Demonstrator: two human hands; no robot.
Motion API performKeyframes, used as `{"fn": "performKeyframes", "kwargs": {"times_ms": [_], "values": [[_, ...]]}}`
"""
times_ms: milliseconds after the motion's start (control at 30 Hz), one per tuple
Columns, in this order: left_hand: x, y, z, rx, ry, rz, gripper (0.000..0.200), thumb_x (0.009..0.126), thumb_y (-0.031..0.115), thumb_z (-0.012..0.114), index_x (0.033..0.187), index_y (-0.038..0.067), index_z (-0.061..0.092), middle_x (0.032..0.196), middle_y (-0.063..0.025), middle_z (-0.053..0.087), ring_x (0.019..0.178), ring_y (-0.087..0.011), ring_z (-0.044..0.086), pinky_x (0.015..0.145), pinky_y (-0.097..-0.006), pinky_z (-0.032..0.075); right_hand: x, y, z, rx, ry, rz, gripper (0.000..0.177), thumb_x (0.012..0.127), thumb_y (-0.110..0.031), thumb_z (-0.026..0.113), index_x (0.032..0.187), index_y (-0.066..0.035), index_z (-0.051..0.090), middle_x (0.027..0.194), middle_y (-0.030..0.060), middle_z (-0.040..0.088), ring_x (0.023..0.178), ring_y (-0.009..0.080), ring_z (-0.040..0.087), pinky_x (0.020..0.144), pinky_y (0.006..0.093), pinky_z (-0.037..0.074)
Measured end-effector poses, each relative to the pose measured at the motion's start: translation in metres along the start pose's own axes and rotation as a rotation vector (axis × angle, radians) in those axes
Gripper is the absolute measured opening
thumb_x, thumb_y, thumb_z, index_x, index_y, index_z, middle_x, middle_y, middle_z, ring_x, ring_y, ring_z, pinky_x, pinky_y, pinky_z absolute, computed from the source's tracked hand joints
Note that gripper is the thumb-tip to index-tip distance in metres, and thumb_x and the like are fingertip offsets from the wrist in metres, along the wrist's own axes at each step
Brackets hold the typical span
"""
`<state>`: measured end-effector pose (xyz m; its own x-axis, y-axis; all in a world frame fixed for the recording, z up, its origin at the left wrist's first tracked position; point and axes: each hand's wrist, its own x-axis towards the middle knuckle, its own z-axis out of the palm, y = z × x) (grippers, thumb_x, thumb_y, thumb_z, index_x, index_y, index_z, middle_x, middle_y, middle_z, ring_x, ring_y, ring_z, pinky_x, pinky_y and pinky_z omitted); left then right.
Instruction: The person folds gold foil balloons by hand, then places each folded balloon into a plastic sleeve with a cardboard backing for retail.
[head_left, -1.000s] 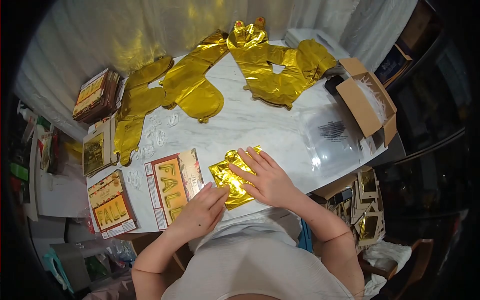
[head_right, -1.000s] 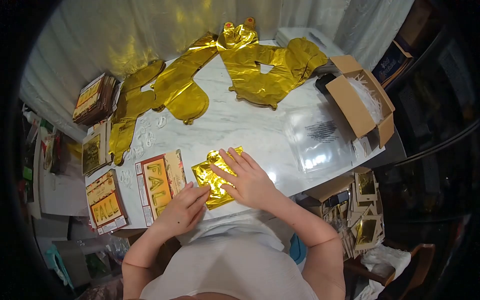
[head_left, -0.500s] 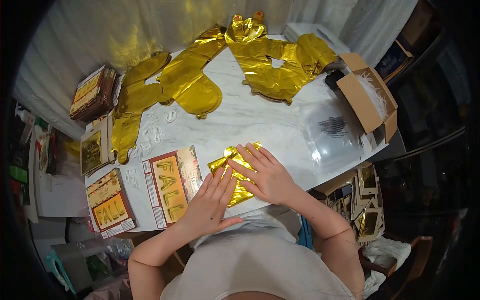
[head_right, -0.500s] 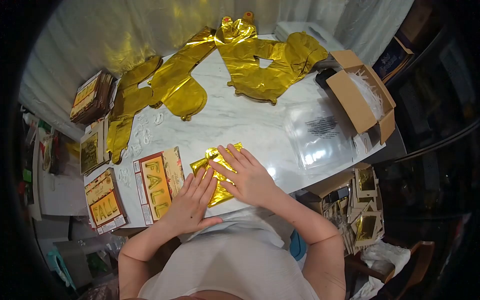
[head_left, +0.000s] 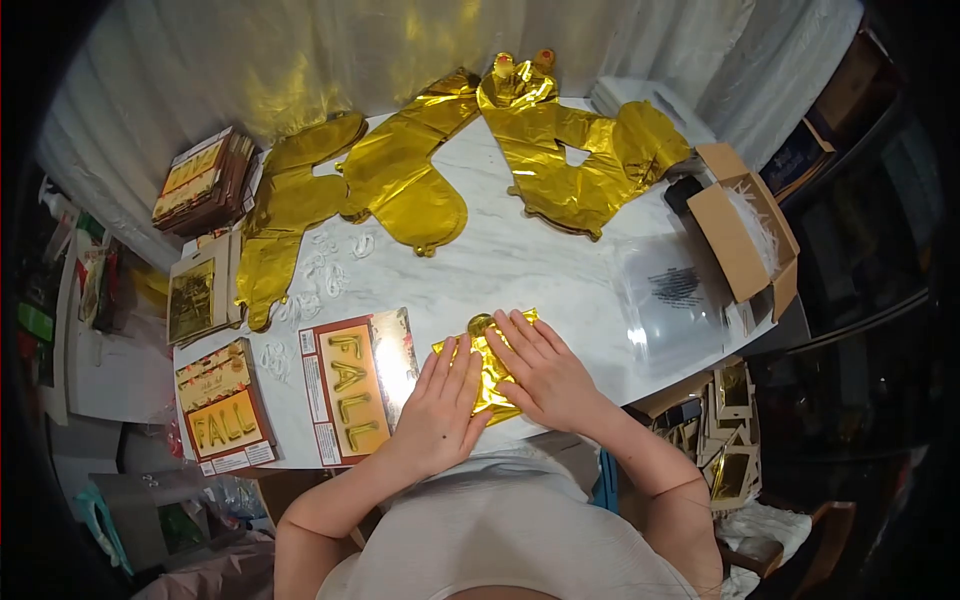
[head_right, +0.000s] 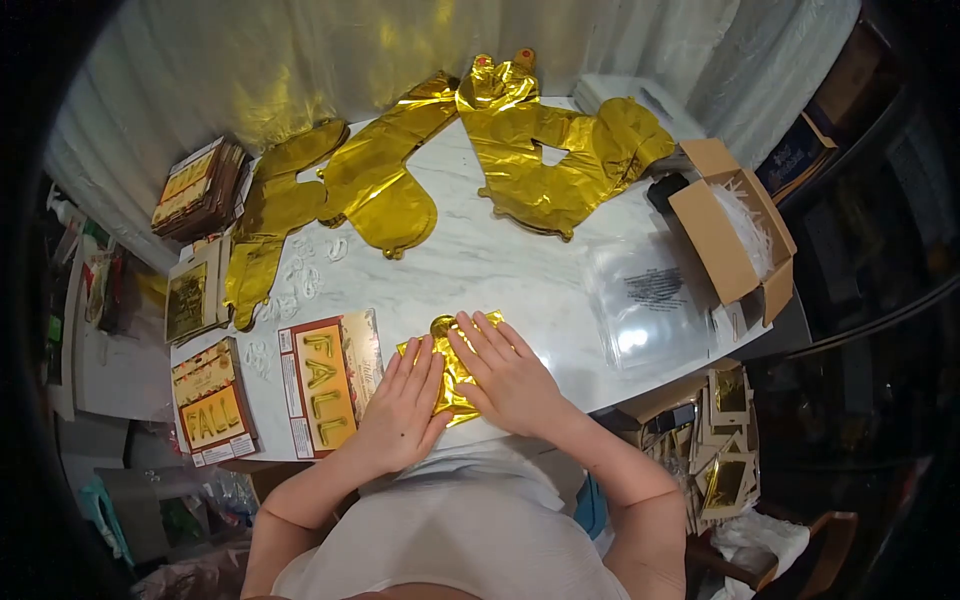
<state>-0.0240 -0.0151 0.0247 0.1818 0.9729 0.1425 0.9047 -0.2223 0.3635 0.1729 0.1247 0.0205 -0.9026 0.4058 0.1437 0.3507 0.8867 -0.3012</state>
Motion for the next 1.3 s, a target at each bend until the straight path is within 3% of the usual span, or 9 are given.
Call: {"fn": "performKeyframes", "kwargs": {"times_ms": [167,367,500,667,800,867,933,1033,1300], "values": [[0.000,0.000,0.000,-0.001,0.012,-0.010,0.075,0.102,0.034,0.064,0.156,-0.014,0.041,0.166,-0.0353,0.035,0.157,-0.0508,0.031,0.129,-0.0575,0.025,0.015,0.007,-0.010,0.085,0.049,-0.013,0.067,0.101,-0.029,0.066,0.159,-0.001,0.047,0.163,0.0205,0.048,0.150,0.0400,0.045,0.122,0.0486,0.037],[0.000,0.001,-0.002,0.006,0.027,0.000,0.076,0.101,0.033,0.064,0.156,-0.013,0.041,0.165,-0.0353,0.036,0.157,-0.0500,0.032,0.129,-0.0572,0.025,0.064,0.038,0.000,0.386,0.078,0.009,0.058,0.085,-0.015,0.082,0.139,-0.005,0.063,0.111,0.0134,0.064,0.108,0.0361,0.059,0.098,0.0439,0.050],[-0.001,-0.001,0.001,-0.018,0.001,0.005,0.081,0.101,0.035,0.065,0.158,-0.015,0.035,0.168,-0.0373,0.030,0.158,-0.0531,0.027,0.129,-0.0605,0.023,0.073,0.031,-0.015,0.436,-0.053,0.129,0.038,0.085,-0.010,0.081,0.121,-0.005,0.070,0.107,0.0110,0.065,0.106,0.0342,0.060,0.097,0.0413,0.050],[-0.001,-0.002,0.002,-0.026,-0.025,-0.001,0.082,0.102,0.036,0.063,0.158,-0.016,0.034,0.169,-0.0389,0.026,0.159,-0.0529,0.024,0.130,-0.0604,0.020,0.046,0.015,-0.007,0.191,0.309,-0.177,0.018,0.082,-0.003,0.076,0.099,-0.005,0.072,0.115,0.0093,0.069,0.111,0.0300,0.065,0.094,0.0407,0.052],[-0.001,-0.002,0.001,-0.051,-0.059,-0.027,0.083,0.103,0.036,0.061,0.159,-0.017,0.031,0.170,-0.0393,0.022,0.161,-0.0528,0.021,0.130,-0.0603,0.019,0.018,0.010,-0.003,0.095,0.212,-0.275,0.035,0.078,-0.006,0.075,0.112,-0.002,0.071,0.130,0.0111,0.069,0.122,0.0305,0.065,0.102,0.0429,0.052],[-0.001,-0.002,0.003,-0.065,-0.067,-0.031,0.083,0.103,0.037,0.061,0.160,-0.016,0.031,0.170,-0.0392,0.022,0.161,-0.0534,0.020,0.130,-0.0606,0.019,0.004,0.017,-0.001,0.112,0.024,-0.247,0.050,0.089,-0.014,0.073,0.136,-0.002,0.065,0.147,0.0152,0.062,0.137,0.0328,0.059,0.115,0.0456,0.046],[-0.001,-0.003,0.003,-0.075,-0.074,-0.039,0.083,0.103,0.037,0.061,0.161,-0.015,0.030,0.170,-0.0391,0.021,0.161,-0.0540,0.019,0.130,-0.0610,0.019,0.000,0.012,-0.013,0.088,-0.077,-0.279,0.072,0.099,-0.040,0.070,0.157,-0.002,0.049,0.165,0.0184,0.047,0.153,0.0354,0.044,0.126,0.0492,0.035],[-0.001,-0.004,0.002,-0.052,-0.071,-0.010,0.082,0.104,0.037,0.060,0.163,-0.010,0.030,0.171,-0.0391,0.019,0.160,-0.0549,0.018,0.129,-0.0627,0.018,-0.007,0.017,-0.021,0.113,-0.201,-0.253,0.102,0.096,-0.068,0.065,0.168,-0.004,0.033,0.174,0.0185,0.033,0.162,0.0357,0.029,0.131,0.0523,0.024],[-0.039,-0.002,-0.063,-0.165,-0.124,-0.062,0.085,0.096,0.030,0.074,0.166,0.001,0.034,0.173,-0.0323,0.022,0.161,-0.0503,0.023,0.129,-0.0628,0.023,-0.006,0.008,-0.032,0.124,-0.290,-0.233,0.116,0.085,-0.071,0.074,0.168,-0.002,0.030,0.175,0.0190,0.029,0.164,0.0361,0.025,0.132,0.0525,0.020]]}}
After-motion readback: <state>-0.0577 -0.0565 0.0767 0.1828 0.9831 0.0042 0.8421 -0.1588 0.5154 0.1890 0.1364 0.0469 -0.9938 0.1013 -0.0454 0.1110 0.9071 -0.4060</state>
